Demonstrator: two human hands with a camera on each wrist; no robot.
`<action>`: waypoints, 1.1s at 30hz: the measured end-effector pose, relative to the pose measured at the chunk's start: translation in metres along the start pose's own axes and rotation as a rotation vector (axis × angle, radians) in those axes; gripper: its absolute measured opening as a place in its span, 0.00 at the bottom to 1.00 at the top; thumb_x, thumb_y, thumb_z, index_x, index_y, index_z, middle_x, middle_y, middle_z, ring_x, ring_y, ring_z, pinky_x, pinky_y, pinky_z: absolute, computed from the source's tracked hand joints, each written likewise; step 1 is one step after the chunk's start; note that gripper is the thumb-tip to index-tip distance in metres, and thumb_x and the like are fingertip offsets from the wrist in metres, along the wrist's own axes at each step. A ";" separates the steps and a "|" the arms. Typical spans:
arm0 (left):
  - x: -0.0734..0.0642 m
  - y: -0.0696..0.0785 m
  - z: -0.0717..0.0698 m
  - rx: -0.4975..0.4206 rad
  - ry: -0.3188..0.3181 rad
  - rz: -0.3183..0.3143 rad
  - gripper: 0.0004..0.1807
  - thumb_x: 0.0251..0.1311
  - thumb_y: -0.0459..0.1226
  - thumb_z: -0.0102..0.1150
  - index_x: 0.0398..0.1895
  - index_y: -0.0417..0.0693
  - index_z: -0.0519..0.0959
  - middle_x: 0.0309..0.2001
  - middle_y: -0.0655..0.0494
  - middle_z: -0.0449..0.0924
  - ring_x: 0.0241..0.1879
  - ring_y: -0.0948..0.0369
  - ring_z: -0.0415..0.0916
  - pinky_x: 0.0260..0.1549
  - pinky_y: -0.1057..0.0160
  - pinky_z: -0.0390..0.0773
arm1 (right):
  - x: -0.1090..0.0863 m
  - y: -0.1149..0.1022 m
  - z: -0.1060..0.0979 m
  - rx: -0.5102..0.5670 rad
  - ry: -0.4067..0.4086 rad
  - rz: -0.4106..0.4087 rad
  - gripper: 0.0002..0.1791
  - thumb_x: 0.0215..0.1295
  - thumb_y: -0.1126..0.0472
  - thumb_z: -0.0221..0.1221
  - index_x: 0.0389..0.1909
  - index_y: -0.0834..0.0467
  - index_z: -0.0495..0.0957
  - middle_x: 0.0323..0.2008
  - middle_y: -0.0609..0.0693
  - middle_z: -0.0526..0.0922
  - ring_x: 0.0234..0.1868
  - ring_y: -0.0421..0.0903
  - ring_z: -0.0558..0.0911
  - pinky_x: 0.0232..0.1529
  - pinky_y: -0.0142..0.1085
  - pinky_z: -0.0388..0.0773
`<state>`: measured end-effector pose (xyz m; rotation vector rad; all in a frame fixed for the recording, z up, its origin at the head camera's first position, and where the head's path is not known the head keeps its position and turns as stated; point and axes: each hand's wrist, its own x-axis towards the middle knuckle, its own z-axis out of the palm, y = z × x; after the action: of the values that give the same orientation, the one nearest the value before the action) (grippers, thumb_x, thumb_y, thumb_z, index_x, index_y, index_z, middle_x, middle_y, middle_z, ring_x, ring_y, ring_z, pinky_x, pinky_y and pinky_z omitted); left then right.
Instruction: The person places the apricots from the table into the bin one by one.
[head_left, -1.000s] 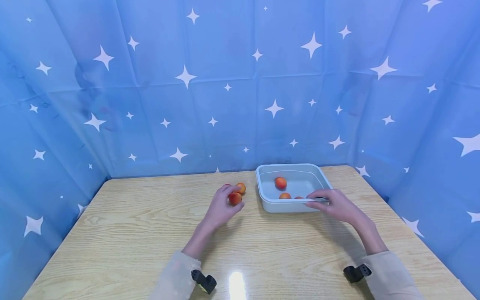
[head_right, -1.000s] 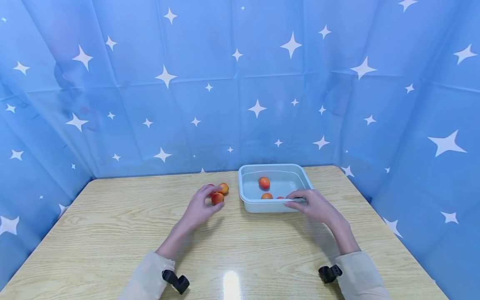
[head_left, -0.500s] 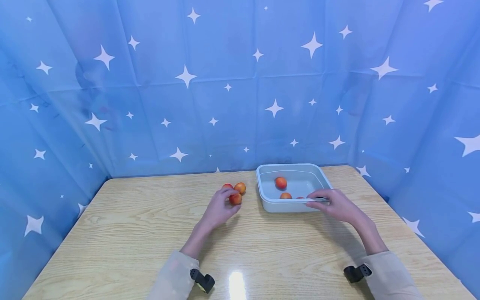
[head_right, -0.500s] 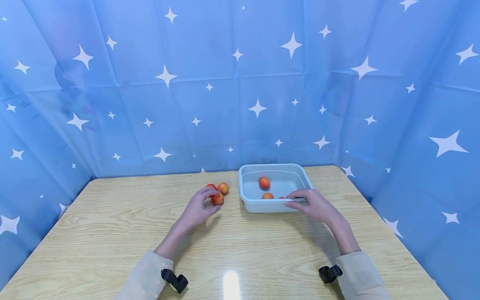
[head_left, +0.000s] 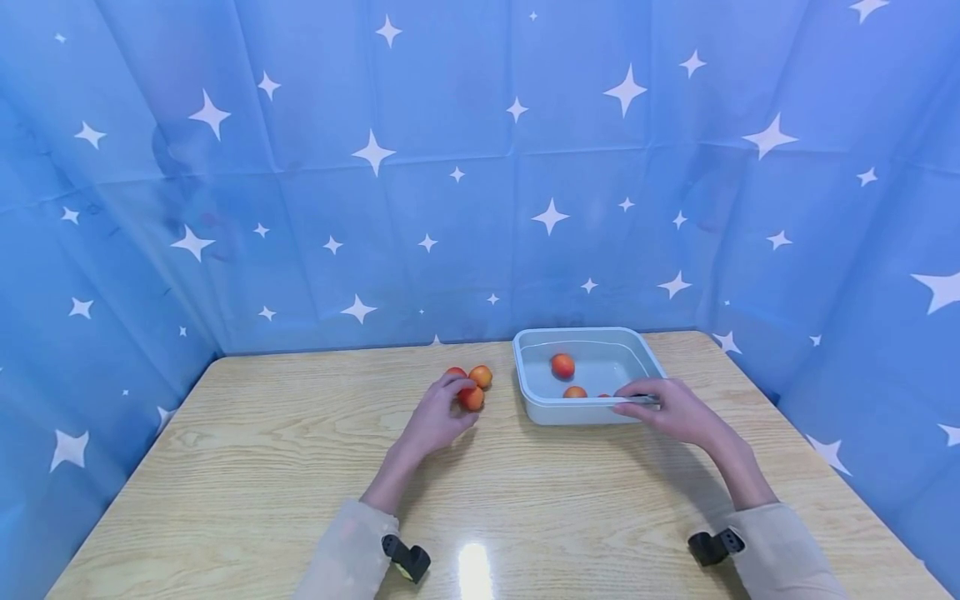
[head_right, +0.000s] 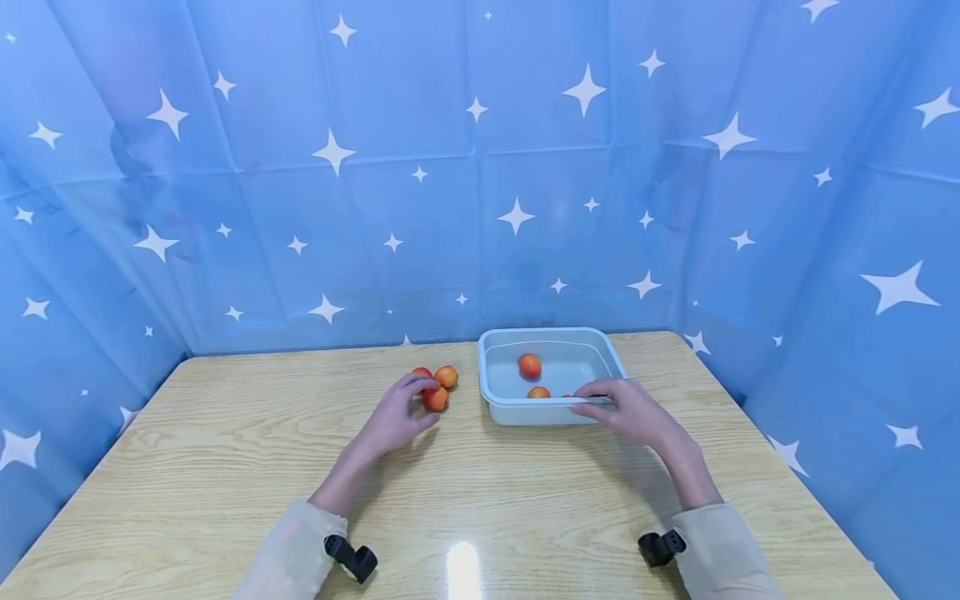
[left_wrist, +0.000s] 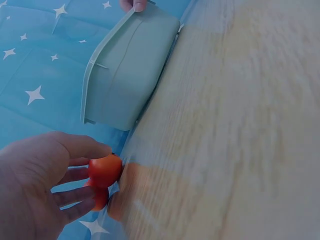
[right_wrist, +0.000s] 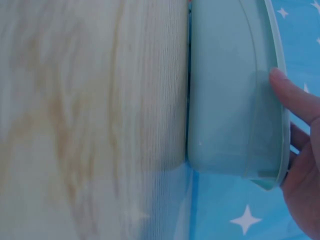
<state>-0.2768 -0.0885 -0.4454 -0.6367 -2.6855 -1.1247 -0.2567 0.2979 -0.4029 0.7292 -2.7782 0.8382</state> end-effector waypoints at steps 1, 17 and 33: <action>0.000 0.000 0.000 0.006 -0.003 0.003 0.24 0.57 0.32 0.70 0.58 0.39 0.79 0.60 0.43 0.74 0.60 0.44 0.71 0.60 0.47 0.75 | 0.000 0.000 0.000 0.000 0.001 -0.005 0.10 0.66 0.55 0.67 0.44 0.54 0.88 0.40 0.44 0.88 0.40 0.40 0.83 0.41 0.38 0.81; 0.003 -0.002 0.007 -0.067 -0.026 -0.020 0.20 0.58 0.29 0.71 0.53 0.38 0.79 0.50 0.47 0.78 0.48 0.53 0.75 0.51 0.55 0.79 | 0.000 0.005 0.002 0.001 -0.004 -0.004 0.09 0.66 0.54 0.67 0.44 0.52 0.88 0.40 0.42 0.87 0.39 0.38 0.82 0.40 0.38 0.81; 0.008 0.016 -0.002 -0.217 0.040 0.026 0.20 0.60 0.29 0.69 0.55 0.32 0.79 0.48 0.45 0.79 0.46 0.52 0.78 0.47 0.57 0.83 | 0.001 0.001 0.002 0.005 0.008 -0.018 0.09 0.66 0.55 0.67 0.43 0.53 0.88 0.39 0.43 0.88 0.38 0.38 0.82 0.40 0.37 0.81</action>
<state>-0.2772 -0.0771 -0.4316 -0.6708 -2.5356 -1.4182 -0.2578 0.2978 -0.4048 0.7496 -2.7593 0.8428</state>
